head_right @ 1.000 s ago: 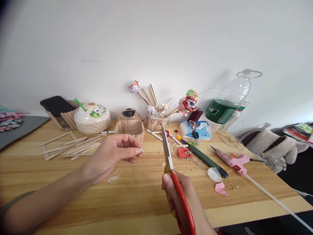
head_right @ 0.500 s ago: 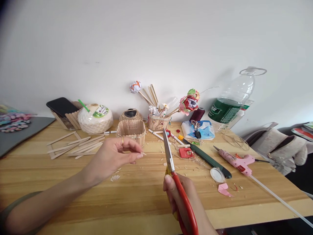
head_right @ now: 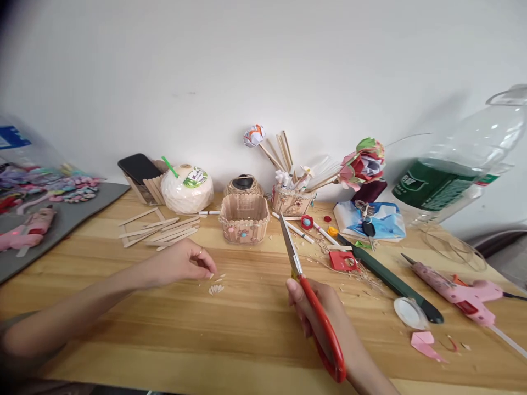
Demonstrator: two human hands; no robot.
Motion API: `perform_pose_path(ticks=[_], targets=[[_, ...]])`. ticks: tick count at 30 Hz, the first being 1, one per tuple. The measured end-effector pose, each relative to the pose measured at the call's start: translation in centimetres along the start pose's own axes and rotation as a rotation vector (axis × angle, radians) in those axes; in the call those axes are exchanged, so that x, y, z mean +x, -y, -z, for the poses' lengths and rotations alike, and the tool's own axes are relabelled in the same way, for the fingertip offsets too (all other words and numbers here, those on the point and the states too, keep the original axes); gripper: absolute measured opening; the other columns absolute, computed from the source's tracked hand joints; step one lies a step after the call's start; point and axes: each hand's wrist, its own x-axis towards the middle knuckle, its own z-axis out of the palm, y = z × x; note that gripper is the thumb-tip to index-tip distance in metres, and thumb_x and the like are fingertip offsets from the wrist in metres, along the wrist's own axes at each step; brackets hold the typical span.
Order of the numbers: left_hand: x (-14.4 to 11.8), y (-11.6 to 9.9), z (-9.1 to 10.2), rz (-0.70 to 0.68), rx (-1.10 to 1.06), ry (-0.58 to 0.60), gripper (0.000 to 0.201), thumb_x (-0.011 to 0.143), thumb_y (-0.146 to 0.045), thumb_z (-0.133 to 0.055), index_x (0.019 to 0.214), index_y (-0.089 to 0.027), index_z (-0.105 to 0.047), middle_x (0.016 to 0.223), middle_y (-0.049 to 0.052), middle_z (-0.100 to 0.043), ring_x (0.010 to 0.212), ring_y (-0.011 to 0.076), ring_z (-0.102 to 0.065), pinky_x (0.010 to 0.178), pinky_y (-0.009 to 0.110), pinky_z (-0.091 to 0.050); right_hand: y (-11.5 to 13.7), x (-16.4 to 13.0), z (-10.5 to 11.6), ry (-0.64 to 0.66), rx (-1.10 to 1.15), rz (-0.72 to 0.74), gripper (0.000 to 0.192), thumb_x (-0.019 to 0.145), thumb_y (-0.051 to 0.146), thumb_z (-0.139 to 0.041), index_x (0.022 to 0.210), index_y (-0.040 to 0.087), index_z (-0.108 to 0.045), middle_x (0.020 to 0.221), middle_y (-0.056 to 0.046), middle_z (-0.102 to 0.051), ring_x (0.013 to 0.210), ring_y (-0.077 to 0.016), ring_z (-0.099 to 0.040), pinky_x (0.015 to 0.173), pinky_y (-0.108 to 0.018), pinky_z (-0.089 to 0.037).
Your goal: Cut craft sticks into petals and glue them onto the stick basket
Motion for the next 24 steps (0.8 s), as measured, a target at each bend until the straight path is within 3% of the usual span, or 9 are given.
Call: perform_pose_path(ticks=[6, 11, 17, 24], targets=[[1.0, 1.5, 0.0, -0.026, 0.059, -0.015, 0.016, 0.065, -0.019, -0.058, 0.071, -0.02, -0.073, 0.07, 0.001, -0.073, 0.065, 0.0166, -0.062, 0.059, 0.023, -0.041, -0.7, 1.4, 0.1, 0.007, 0.032, 0.096, 0.05, 0.081, 0.065, -0.04, 0.058, 0.02, -0.042, 0.046, 0.005, -0.04, 0.041, -0.0098, -0.036, 0.042, -0.023, -0.028], [1.2, 1.7, 0.1, -0.067, 0.09, 0.015, 0.017, 0.067, -0.018, -0.059, 0.075, -0.021, -0.073, 0.078, 0.003, -0.072, 0.072, 0.0174, -0.062, 0.065, 0.023, -0.043, -1.2, 2.3, 0.4, -0.036, 0.224, 0.173, 0.045, 0.083, 0.06, -0.042, 0.064, 0.02, -0.049, 0.047, 0.004, -0.04, 0.04, -0.0097, -0.033, 0.038, -0.024, -0.025], [1.6, 2.1, 0.7, -0.025, 0.079, 0.022, 0.018, 0.07, -0.022, -0.058, 0.083, -0.017, -0.07, 0.079, 0.005, -0.071, 0.072, 0.0165, -0.063, 0.064, 0.023, -0.046, -0.2, 3.0, 1.3, -0.088, 0.44, 0.22, 0.044, 0.077, 0.064, -0.05, 0.061, 0.022, -0.052, 0.046, 0.003, -0.041, 0.038, -0.0107, -0.033, 0.036, -0.026, -0.024], [2.4, 2.2, 1.0, 0.015, 0.101, 0.034, 0.016, 0.07, -0.027, -0.06, 0.079, -0.017, -0.068, 0.078, 0.003, -0.072, 0.072, 0.0174, -0.064, 0.064, 0.024, -0.046, 1.9, 4.2, 3.0, -0.245, 0.336, 0.502, 0.046, 0.072, 0.058, -0.052, 0.044, 0.023, -0.043, 0.039, 0.002, -0.041, 0.033, -0.0136, -0.033, 0.032, -0.027, -0.026]])
